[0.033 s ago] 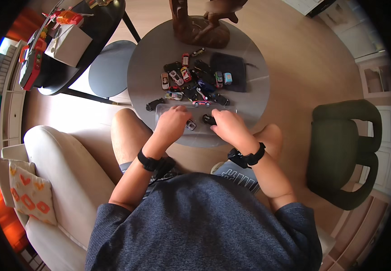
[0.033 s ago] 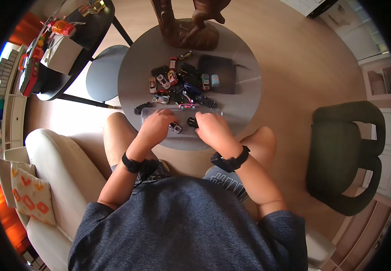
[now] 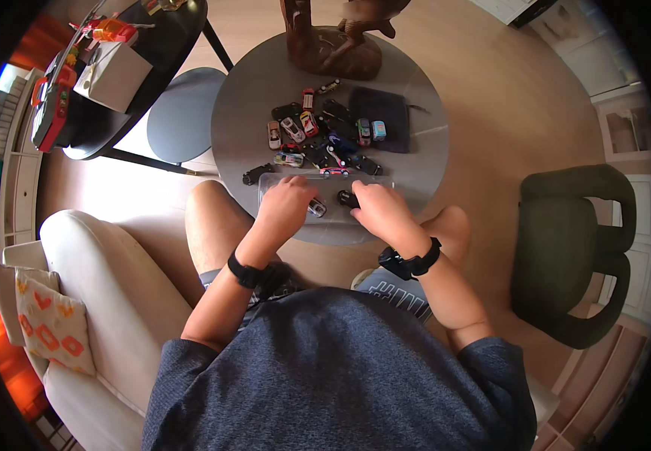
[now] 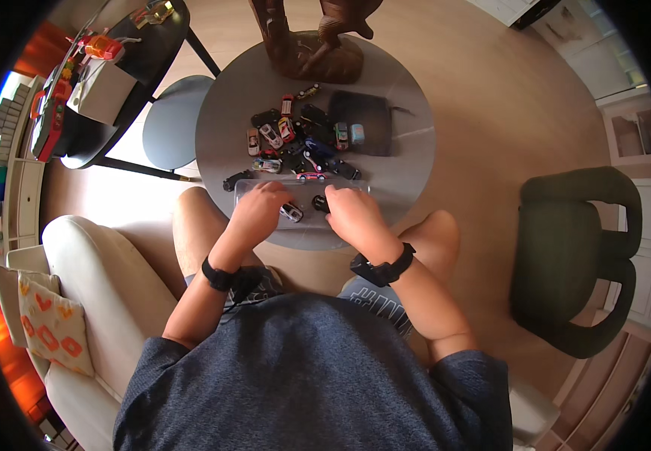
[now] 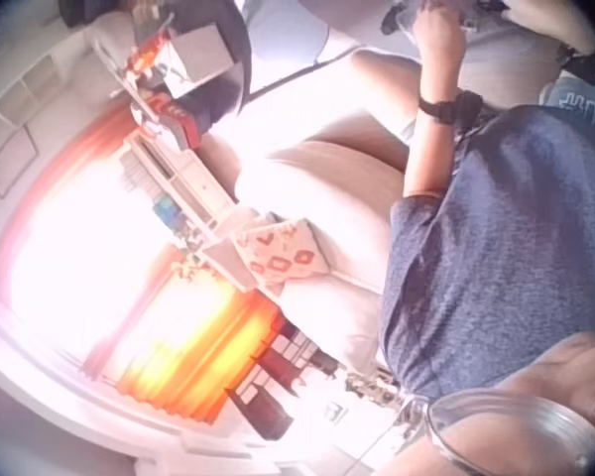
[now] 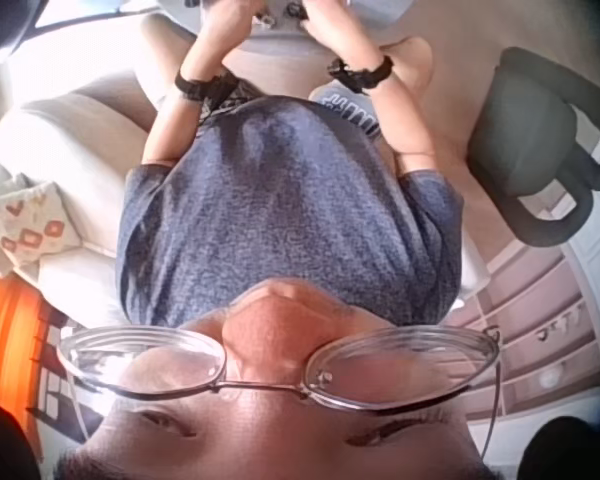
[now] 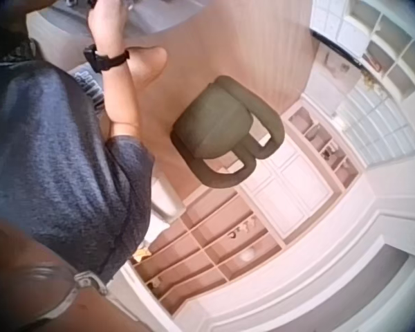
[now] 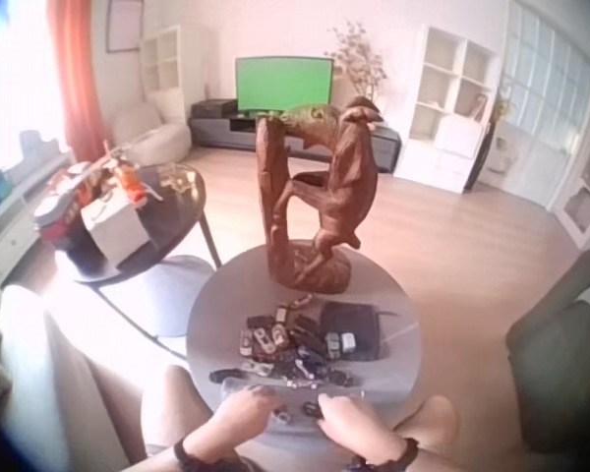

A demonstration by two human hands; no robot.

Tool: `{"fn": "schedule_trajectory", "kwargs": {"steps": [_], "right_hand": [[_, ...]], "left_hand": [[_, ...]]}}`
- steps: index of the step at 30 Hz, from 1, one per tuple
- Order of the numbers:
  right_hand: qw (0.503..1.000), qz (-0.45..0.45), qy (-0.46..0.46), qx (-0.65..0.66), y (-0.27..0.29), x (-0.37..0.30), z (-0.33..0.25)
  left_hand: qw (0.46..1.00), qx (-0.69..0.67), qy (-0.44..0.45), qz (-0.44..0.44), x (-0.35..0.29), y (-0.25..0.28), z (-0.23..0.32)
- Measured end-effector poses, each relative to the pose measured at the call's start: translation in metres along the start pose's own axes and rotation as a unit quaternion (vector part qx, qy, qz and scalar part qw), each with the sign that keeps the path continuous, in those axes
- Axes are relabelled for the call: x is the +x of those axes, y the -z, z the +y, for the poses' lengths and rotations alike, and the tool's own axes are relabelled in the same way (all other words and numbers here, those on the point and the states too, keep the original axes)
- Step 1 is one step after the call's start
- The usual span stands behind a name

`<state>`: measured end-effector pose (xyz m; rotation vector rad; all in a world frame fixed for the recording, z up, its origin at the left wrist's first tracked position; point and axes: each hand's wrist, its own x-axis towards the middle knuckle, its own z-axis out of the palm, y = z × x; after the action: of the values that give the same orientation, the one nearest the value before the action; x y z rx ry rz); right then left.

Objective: The recorder organizes several small toy cars from a table into a clear plastic container.

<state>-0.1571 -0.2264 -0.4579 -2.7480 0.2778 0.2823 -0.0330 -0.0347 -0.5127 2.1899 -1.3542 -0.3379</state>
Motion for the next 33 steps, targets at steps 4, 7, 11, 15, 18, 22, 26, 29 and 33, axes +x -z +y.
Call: {"fn": "schedule_trajectory", "kwargs": {"steps": [4, 7, 11, 15, 18, 22, 26, 29, 33], "right_hand": [[0.999, -0.008, -0.052, -0.009, -0.002, 0.000, -0.002], [0.998, 0.019, -0.045, -0.041, -0.005, -0.003, -0.004], [0.987, 0.057, -0.087, -0.126, -0.022, -0.004, 0.006], [0.986, 0.064, -0.094, -0.118, -0.010, -0.014, 0.000], [0.975, 0.159, -0.140, -0.072, 0.014, -0.019, 0.011], [0.973, 0.069, -0.220, -0.002, 0.016, -0.020, 0.053], [0.930, 0.003, -0.233, 0.283, -0.008, -0.017, 0.078], [0.943, 0.048, -0.196, 0.266, -0.014, -0.014, 0.078], [0.934, 0.016, -0.198, 0.298, 0.002, -0.014, 0.068]], "left_hand": [[0.990, 0.096, 0.102, 0.007, -0.008, 0.019, 0.024], [0.985, 0.090, 0.146, -0.035, -0.013, 0.013, 0.028], [0.991, 0.031, 0.128, -0.003, -0.010, -0.002, 0.035], [0.989, 0.042, 0.136, -0.038, -0.005, -0.007, 0.039], [0.990, 0.045, 0.124, -0.040, 0.000, -0.008, 0.042], [0.993, 0.006, 0.090, -0.075, 0.012, -0.022, 0.049], [0.990, -0.093, 0.036, -0.095, 0.032, -0.045, 0.062], [0.984, -0.143, 0.034, -0.102, 0.041, -0.052, 0.067], [0.980, -0.162, 0.070, -0.092, 0.038, -0.050, 0.069]]}}
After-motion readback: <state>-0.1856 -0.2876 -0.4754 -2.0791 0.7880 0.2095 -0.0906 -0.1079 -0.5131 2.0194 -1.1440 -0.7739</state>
